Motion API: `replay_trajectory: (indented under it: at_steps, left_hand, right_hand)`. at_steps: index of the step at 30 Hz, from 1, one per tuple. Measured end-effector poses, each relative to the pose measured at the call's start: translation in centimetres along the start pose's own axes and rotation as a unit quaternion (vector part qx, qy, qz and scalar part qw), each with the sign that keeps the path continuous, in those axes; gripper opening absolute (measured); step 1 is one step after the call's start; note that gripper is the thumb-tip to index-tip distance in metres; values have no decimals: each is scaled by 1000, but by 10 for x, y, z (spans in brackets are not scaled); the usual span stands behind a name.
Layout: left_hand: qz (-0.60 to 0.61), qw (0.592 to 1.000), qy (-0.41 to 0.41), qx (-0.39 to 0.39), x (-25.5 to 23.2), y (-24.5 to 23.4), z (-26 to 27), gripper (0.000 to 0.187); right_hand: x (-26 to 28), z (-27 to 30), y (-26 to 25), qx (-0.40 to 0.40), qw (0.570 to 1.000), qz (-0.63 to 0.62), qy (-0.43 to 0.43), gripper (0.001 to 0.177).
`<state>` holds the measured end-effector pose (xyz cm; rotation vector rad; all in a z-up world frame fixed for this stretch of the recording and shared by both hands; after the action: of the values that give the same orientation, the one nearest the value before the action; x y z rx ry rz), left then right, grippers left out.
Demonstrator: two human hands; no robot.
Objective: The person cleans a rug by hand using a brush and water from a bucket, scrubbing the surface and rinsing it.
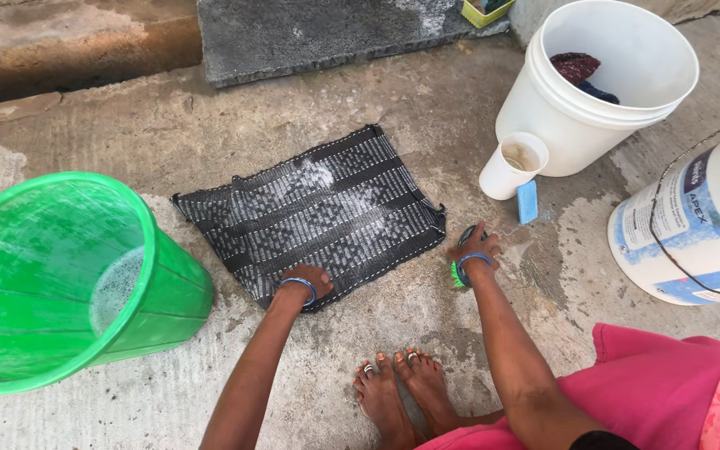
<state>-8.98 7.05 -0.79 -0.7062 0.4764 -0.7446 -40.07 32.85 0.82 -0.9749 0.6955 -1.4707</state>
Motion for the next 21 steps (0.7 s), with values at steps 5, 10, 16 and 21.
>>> replay_trajectory:
  at_steps: [5,10,16,21]
  left_hand:
    - [44,976,-45,-208,11,-10,13,101]
    - [45,916,-141,-374,30,28,-12,88]
    - [30,896,-135,-422,32,29,-8,81]
    - [49,889,-123,-439,30,26,-6,80]
  right_hand:
    - [31,32,16,-90,988,11,-124,115]
    - [122,122,65,-168,845,17,-508,97]
    - [153,100,84,-135,769,85,-619,83]
    - [118,-60,-2,-265,845,113,-451,85]
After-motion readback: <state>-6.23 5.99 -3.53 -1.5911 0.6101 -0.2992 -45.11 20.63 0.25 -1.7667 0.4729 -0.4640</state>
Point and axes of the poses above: each hand's wrist, its own z-axis away from the middle knuckle, its own y-axis out of the palm, x = y × z, the point moved 1 cm from there along -z, towards the middle knuckle, and after that the axes turned 2 degrees about z, right-handed, at the moved point
